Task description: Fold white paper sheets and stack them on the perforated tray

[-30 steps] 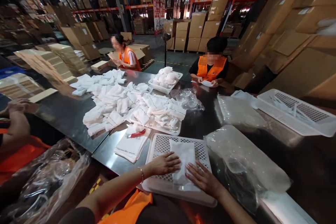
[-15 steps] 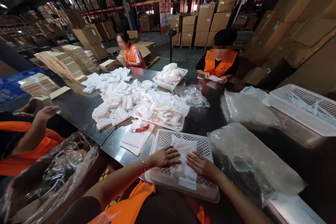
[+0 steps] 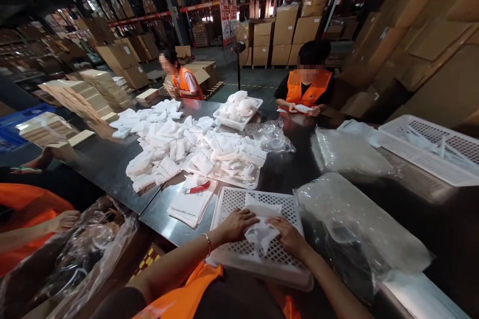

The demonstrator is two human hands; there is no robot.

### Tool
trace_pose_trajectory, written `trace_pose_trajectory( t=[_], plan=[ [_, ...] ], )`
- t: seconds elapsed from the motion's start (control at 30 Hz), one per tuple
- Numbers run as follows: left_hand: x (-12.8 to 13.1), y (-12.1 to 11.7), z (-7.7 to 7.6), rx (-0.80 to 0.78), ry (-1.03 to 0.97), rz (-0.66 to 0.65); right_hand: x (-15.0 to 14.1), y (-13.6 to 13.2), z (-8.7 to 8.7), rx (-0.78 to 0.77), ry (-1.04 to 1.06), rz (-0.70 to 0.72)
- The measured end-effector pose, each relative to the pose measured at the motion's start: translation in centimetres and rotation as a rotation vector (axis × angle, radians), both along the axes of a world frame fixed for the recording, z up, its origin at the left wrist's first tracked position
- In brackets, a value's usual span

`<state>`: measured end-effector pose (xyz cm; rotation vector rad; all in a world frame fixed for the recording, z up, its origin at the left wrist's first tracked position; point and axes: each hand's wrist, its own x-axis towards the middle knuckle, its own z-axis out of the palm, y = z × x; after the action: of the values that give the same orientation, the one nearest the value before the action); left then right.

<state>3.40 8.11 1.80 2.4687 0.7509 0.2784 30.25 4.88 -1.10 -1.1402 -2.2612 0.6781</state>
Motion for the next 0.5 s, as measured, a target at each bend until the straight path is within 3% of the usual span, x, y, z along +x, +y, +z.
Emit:
trace_pose_trajectory(
  t=[0.1,0.27,0.33,0.5],
  plan=[
    [-0.2,0.1,0.1,-0.200,-0.166,0.086,0.1,-1.5,-0.6,-0.040,0.168,-0.197],
    [-0.5,-0.6,-0.8,-0.614,-0.540,0.413,-0.6,-4.1,-0.6,-0.123,0.424,-0.502],
    [0.0,-1.0,-1.1,-0.646,-0.634,0.503,-1.3,-4.5,-0.4,-0.125,0.453,-0.636],
    [1.8,-2.0,-1.5,-0.513,-0.727,0.657,-3.1,-3.9,-0.5,-0.077,0.474,-0.893]
  ],
)
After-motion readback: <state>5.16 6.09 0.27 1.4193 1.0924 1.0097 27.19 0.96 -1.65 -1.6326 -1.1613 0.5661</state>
